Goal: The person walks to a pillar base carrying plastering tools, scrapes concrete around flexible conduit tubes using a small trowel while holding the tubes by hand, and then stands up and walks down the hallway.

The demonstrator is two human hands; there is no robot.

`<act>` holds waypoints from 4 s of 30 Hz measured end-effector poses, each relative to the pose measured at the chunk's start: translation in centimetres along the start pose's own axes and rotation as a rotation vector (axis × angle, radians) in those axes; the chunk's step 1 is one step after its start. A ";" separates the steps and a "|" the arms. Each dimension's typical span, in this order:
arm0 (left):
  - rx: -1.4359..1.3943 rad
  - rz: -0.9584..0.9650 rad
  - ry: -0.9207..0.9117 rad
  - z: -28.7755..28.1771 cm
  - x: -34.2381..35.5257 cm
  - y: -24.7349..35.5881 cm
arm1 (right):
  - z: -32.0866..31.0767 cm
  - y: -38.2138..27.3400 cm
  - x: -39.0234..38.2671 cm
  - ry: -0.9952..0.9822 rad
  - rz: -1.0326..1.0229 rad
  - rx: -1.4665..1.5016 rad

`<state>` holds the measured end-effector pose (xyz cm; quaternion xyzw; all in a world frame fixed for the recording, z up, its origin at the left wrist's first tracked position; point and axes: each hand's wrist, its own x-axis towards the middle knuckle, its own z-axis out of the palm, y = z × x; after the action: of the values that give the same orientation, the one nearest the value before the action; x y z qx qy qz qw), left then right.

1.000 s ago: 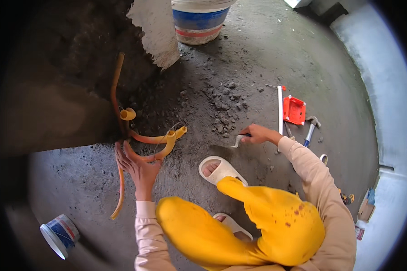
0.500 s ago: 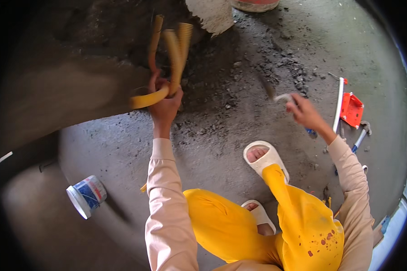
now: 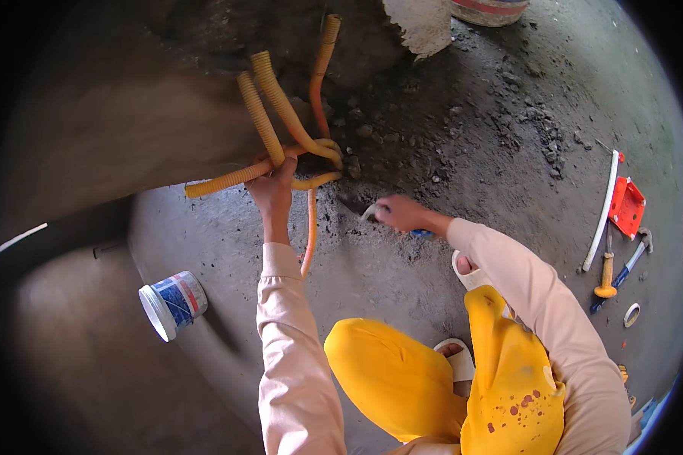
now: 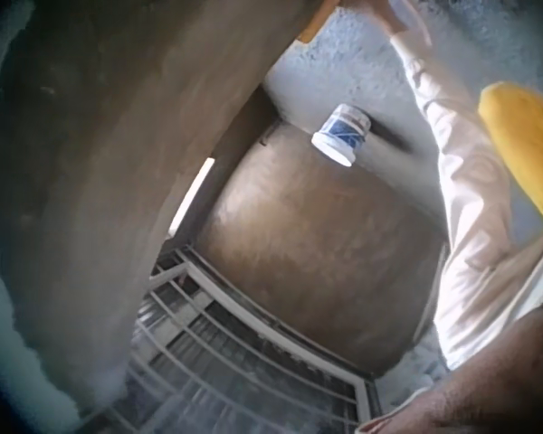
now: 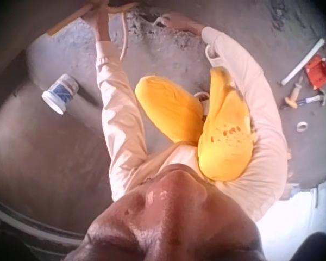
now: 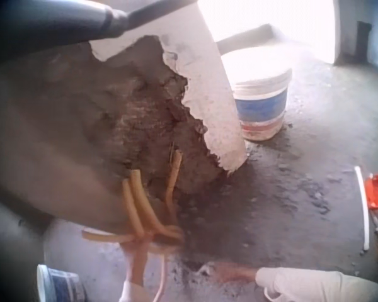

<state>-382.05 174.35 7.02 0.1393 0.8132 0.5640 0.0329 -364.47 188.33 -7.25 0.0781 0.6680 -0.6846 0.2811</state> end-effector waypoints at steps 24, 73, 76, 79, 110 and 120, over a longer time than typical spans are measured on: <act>-0.105 -0.089 -0.080 -1.3 -2.9 -1.0 | 3.1 5.5 -8.6 0.581 -0.317 -0.328; -0.109 -0.209 -0.101 -5.4 -3.3 -2.6 | -1.7 1.1 -0.6 0.346 -0.199 -0.198; -0.149 -0.211 -0.110 -4.5 -3.8 -2.9 | -4.5 2.7 -2.9 0.444 -0.144 -0.233; -0.102 -0.187 -0.147 -3.9 -4.8 -2.7 | -6.0 3.1 -3.2 0.871 -0.242 -0.160; 0.482 0.239 -0.482 7.9 6.7 3.8 | -12.3 -2.9 -1.3 0.240 -0.081 -0.158; 0.437 0.145 -0.582 8.7 6.7 2.7 | -13.1 -3.1 -2.9 0.235 -0.135 -0.126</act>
<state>-386.16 184.86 7.07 0.3547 0.8592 0.3147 0.1922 -367.07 201.55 -4.43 0.0950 0.7418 -0.6446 0.1585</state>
